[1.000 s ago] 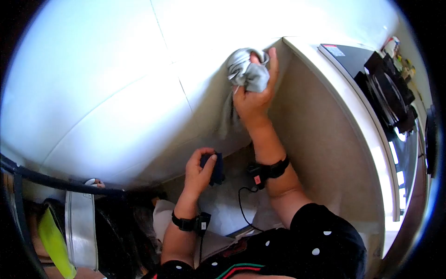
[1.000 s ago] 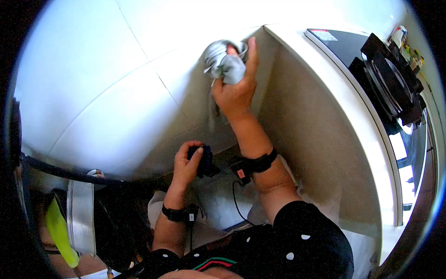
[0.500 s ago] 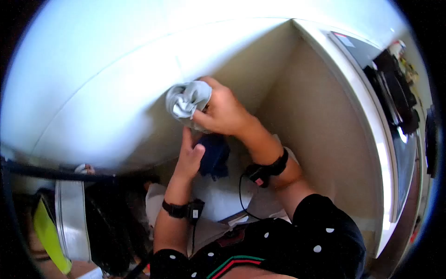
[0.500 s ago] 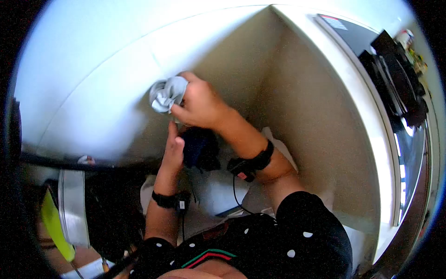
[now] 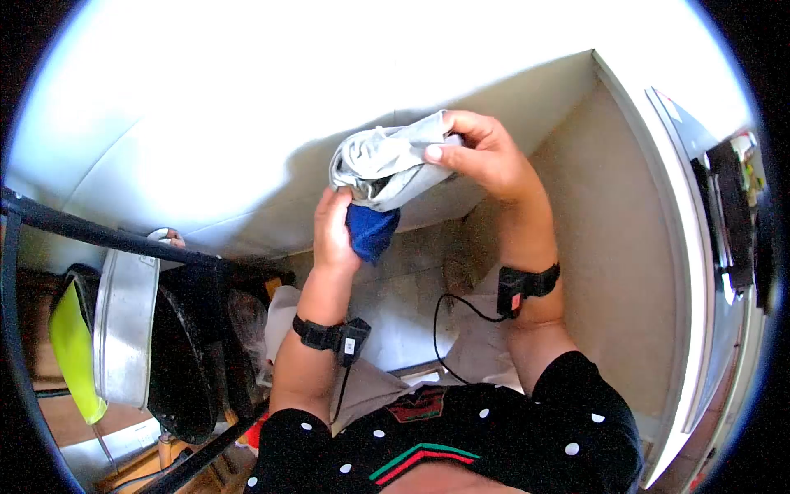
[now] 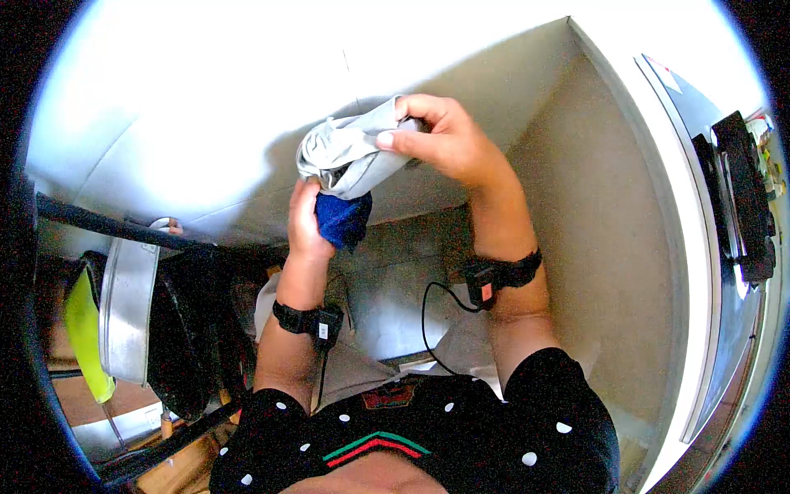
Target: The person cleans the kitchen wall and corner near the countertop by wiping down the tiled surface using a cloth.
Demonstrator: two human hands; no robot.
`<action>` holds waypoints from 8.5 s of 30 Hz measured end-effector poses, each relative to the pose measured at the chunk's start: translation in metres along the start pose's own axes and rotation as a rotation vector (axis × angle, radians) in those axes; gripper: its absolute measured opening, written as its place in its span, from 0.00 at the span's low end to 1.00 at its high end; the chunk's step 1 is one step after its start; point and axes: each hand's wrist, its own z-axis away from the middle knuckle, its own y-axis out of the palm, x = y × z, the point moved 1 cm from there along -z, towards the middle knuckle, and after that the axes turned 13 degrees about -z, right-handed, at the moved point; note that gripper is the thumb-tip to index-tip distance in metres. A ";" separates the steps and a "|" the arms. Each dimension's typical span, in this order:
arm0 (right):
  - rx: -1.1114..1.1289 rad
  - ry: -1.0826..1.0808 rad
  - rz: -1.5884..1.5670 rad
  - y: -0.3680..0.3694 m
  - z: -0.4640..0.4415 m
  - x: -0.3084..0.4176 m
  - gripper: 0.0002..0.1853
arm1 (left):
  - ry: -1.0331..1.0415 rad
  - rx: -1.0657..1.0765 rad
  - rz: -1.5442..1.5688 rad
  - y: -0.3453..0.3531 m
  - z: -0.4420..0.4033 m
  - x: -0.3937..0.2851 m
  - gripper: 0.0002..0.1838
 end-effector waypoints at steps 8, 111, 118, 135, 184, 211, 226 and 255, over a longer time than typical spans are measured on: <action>0.031 -0.336 0.128 -0.003 0.000 0.004 0.04 | -0.071 0.026 0.042 -0.018 0.000 0.009 0.24; -0.435 -1.103 1.119 0.081 -0.060 -0.026 0.19 | -0.286 0.259 -0.622 -0.016 0.008 0.014 0.12; -0.145 -0.973 1.208 0.020 -0.021 -0.096 0.10 | -0.269 0.421 -0.889 -0.020 0.015 -0.002 0.13; -0.406 -1.062 1.171 0.026 -0.027 -0.070 0.14 | -0.207 0.068 -0.723 -0.027 0.002 0.005 0.10; -1.137 -0.687 -0.613 -0.067 0.011 0.022 0.24 | -0.284 0.130 -0.722 -0.017 0.001 0.032 0.10; -1.232 -0.913 0.849 -0.068 0.000 0.006 0.25 | -0.200 0.150 -0.772 -0.014 0.005 0.030 0.09; -0.707 -0.456 1.129 0.003 0.021 -0.057 0.18 | -0.222 0.138 -0.774 -0.005 0.005 0.027 0.09; -1.207 -0.501 1.013 -0.057 0.028 -0.023 0.19 | -0.233 0.122 -0.782 -0.003 0.010 0.017 0.10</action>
